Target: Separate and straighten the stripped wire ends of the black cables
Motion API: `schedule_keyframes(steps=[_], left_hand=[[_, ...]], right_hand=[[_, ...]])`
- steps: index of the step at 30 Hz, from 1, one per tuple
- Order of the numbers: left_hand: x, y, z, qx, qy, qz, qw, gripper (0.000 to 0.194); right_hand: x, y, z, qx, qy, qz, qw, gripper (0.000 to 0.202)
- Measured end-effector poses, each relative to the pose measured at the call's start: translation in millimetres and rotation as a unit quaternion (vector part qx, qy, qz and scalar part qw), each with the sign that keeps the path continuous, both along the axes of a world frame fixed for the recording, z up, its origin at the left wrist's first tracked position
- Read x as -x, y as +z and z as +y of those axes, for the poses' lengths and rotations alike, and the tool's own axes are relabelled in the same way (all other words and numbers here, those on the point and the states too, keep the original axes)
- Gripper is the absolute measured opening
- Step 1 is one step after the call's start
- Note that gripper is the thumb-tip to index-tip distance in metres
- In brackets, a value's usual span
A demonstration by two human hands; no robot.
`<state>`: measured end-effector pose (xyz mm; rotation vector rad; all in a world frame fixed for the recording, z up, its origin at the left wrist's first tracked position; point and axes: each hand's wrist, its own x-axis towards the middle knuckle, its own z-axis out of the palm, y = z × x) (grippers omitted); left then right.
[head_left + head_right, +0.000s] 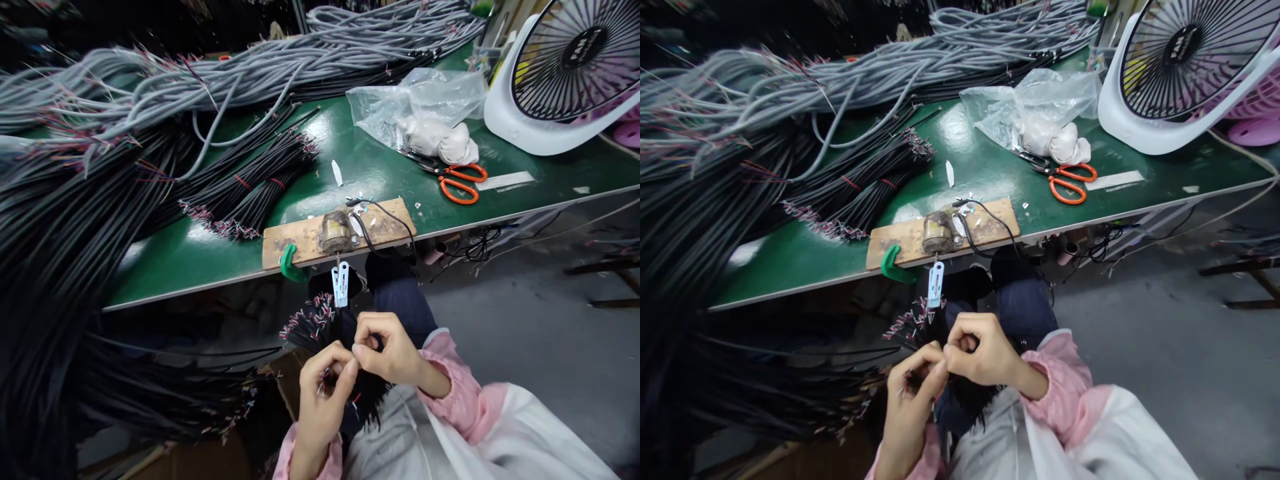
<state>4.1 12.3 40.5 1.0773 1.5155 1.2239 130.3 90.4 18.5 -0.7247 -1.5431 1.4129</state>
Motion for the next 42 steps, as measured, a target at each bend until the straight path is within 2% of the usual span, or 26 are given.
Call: schedule_keyframes(steps=[3,7,10,14,19,25,30,34,39,42], left_hand=[[0,-4.2,-2,-0.012,0.020,-0.020,1.000,0.033],[-3,-16.7,-3,-0.029,0.092,-0.137,0.986,0.035],[-5,-21.2,-3,-0.038,0.105,-0.178,0.978,0.033],[-5,-18.3,-4,-0.024,0.085,-0.141,0.986,0.035],[-4,-17.3,-1,-0.047,0.099,-0.144,0.983,0.039],[-6,-19.4,5,-0.047,0.114,-0.131,0.984,0.038],[-4,-17.3,11,-0.056,0.151,-0.183,0.970,0.033],[1,-12.7,17,-0.073,0.163,-0.213,0.961,0.032],[0,-15.3,16,-0.060,0.126,-0.148,0.979,0.032],[0,-17.5,14,-0.056,0.119,-0.122,0.984,0.029]], right_hand=[[1,0.4,0,0.011,0.025,0.026,0.999,0.024],[3,-2.5,-4,-0.033,-0.010,0.059,0.998,0.019],[2,-8.1,-6,-0.046,-0.026,0.051,0.997,0.022],[1,-9.5,-4,-0.010,-0.038,0.043,0.998,0.023],[4,-0.9,-1,-0.051,-0.031,0.064,0.996,0.024],[7,1.7,1,-0.042,-0.020,0.034,0.998,0.015],[5,-4.5,3,-0.053,-0.026,-0.001,0.998,0.014],[2,-11.1,7,-0.013,-0.059,-0.001,0.998,0.016],[4,-8.2,10,0.021,0.000,0.056,0.998,0.017],[6,-4.2,11,0.020,0.010,0.054,0.998,0.018]])
